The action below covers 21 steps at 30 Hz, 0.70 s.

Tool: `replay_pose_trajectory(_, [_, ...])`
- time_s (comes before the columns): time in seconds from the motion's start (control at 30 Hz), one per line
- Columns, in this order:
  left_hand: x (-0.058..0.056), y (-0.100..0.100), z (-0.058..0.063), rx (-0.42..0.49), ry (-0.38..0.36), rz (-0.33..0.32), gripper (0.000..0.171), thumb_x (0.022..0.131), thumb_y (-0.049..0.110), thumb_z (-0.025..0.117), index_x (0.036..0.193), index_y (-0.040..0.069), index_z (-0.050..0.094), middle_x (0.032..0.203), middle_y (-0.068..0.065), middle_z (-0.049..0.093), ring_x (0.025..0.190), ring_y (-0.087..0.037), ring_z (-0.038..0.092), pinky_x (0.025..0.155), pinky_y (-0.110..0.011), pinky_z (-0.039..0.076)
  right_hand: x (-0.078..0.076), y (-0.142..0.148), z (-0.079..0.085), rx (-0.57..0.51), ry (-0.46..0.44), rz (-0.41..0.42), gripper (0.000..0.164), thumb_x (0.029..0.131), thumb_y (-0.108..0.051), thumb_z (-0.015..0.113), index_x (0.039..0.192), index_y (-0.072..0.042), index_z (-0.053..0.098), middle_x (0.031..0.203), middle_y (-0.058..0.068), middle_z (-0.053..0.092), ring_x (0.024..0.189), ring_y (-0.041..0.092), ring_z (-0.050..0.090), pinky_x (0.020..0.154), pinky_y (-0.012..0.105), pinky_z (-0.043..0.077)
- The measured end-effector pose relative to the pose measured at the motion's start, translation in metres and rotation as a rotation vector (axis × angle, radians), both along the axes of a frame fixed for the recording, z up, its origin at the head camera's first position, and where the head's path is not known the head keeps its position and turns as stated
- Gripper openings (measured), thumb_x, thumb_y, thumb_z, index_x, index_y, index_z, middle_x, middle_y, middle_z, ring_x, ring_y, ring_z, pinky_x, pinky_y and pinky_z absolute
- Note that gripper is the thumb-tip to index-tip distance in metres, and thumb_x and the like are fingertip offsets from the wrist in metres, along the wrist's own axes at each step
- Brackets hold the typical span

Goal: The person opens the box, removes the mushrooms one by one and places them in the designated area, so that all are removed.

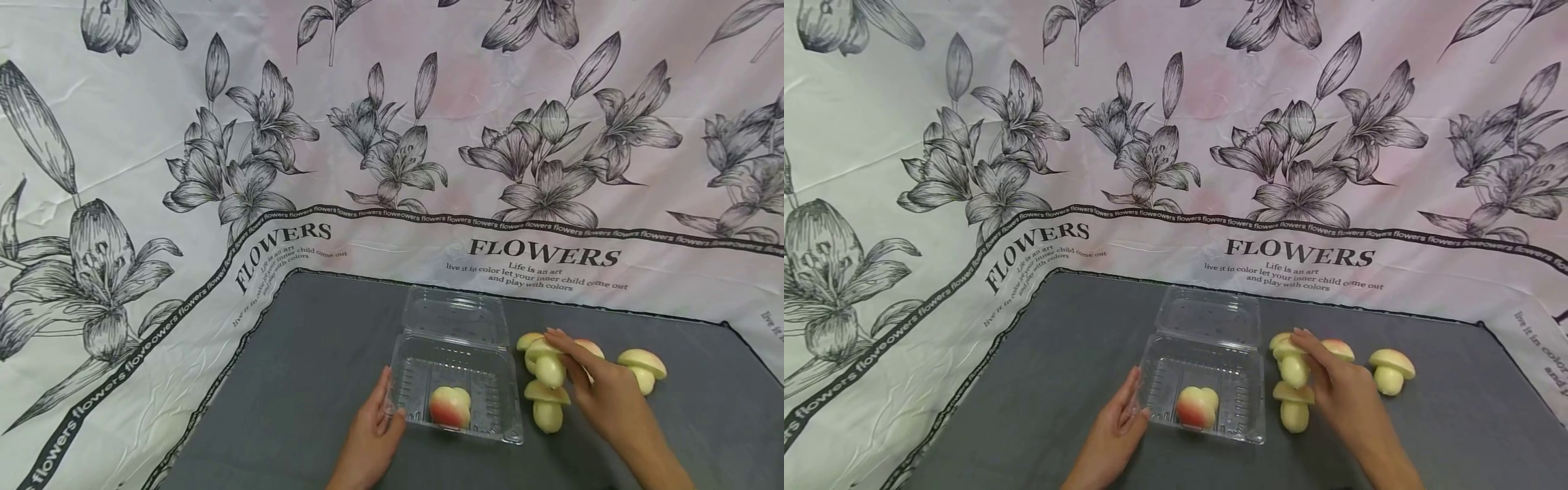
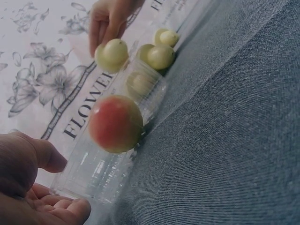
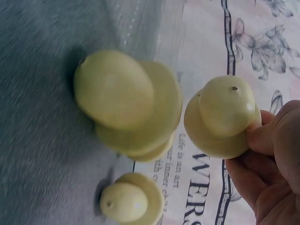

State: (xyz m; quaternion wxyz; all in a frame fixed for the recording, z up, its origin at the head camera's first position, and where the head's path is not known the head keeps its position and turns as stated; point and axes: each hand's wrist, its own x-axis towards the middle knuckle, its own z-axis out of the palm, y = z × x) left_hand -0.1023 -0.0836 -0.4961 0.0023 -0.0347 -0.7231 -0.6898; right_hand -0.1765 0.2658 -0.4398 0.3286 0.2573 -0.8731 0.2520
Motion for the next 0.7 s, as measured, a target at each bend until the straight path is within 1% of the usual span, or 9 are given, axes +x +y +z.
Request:
replay_pose_trajectory(0.07, [0.000,0.000,0.000,-0.001,-0.002,-0.001,0.076,0.104,0.005,0.062,0.167,-0.001,0.021,0.170,-0.027,0.023,0.156,-0.041,0.024,0.120,-0.051,0.030,0.001,0.005,-0.002,0.003,0.019,-0.022,0.063,0.081,0.019,0.079,0.133,-0.014,0.075,0.129,0.013,0.075,0.093,-0.005,0.070,0.053,0.016,0.041])
replay_pose_trajectory(0.13, [0.000,0.000,0.001,-0.004,-0.004,-0.001,0.076,0.104,0.005,0.062,0.167,-0.001,0.021,0.171,-0.027,0.023,0.156,-0.041,0.024,0.120,-0.052,0.030,0.001,0.011,-0.005,-0.003,0.037,-0.031,0.064,0.079,0.020,0.079,0.132,-0.015,0.076,0.130,0.010,0.075,0.106,-0.020,0.059,0.055,0.018,0.045])
replay_pose_trajectory(0.2, [0.001,0.000,0.001,-0.011,-0.005,0.001,0.076,0.104,0.006,0.062,0.167,-0.001,0.021,0.170,-0.027,0.023,0.156,-0.041,0.024,0.120,-0.052,0.030,0.001,0.017,-0.007,-0.010,0.057,-0.030,0.064,0.076,0.022,0.080,0.129,-0.014,0.077,0.130,0.009,0.075,0.120,-0.025,0.046,0.058,0.020,0.048])
replay_pose_trajectory(0.27, [0.001,0.000,0.001,-0.012,-0.004,0.000,0.076,0.104,0.006,0.062,0.167,-0.001,0.021,0.171,-0.027,0.023,0.156,-0.042,0.024,0.120,-0.053,0.030,0.002,0.021,-0.009,-0.017,0.073,-0.030,0.062,0.075,0.023,0.080,0.126,-0.012,0.079,0.128,0.010,0.075,0.117,-0.023,0.049,0.057,0.020,0.047])
replay_pose_trajectory(0.33, [0.001,0.000,0.001,-0.014,-0.001,0.001,0.075,0.104,0.006,0.062,0.167,-0.001,0.021,0.170,-0.027,0.023,0.156,-0.042,0.024,0.120,-0.052,0.031,0.004,0.025,-0.010,-0.007,0.074,-0.045,0.061,0.075,0.023,0.080,0.125,-0.011,0.079,0.127,0.012,0.075,0.107,-0.009,0.065,0.055,0.019,0.043])
replay_pose_trajectory(0.4, [0.001,0.000,0.001,-0.017,0.002,0.001,0.075,0.104,0.006,0.062,0.167,-0.001,0.022,0.170,-0.027,0.023,0.156,-0.042,0.024,0.119,-0.052,0.031,0.006,0.028,-0.011,0.006,0.059,-0.077,0.059,0.077,0.020,0.080,0.126,-0.012,0.079,0.126,0.013,0.075,0.078,-0.001,0.068,0.051,0.019,0.039])
replay_pose_trajectory(0.5, [0.001,0.000,0.001,-0.018,0.003,0.002,0.075,0.104,0.006,0.063,0.167,-0.001,0.022,0.170,-0.027,0.023,0.155,-0.042,0.025,0.119,-0.051,0.032,0.010,0.033,-0.011,0.018,0.033,-0.105,0.056,0.081,0.018,0.079,0.128,-0.013,0.078,0.122,0.012,0.077,0.050,0.004,0.047,0.048,0.020,0.030])
replay_pose_trajectory(0.57, [0.002,0.000,0.001,-0.020,0.004,0.002,0.075,0.104,0.006,0.062,0.167,-0.001,0.022,0.170,-0.027,0.023,0.155,-0.042,0.025,0.119,-0.051,0.033,0.012,0.035,-0.011,0.020,0.014,-0.115,0.054,0.084,0.017,0.077,0.129,-0.012,0.077,0.116,0.012,0.079,0.051,-0.002,0.032,0.047,0.021,0.029])
replay_pose_trajectory(0.7, [0.002,0.001,0.001,-0.023,0.002,0.002,0.075,0.104,0.006,0.062,0.167,-0.001,0.022,0.170,-0.027,0.022,0.155,-0.042,0.025,0.119,-0.052,0.033,0.015,0.040,-0.013,0.027,-0.018,-0.130,0.051,0.088,0.016,0.074,0.129,-0.012,0.076,0.107,0.015,0.078,0.051,-0.003,0.032,0.046,0.022,0.029])
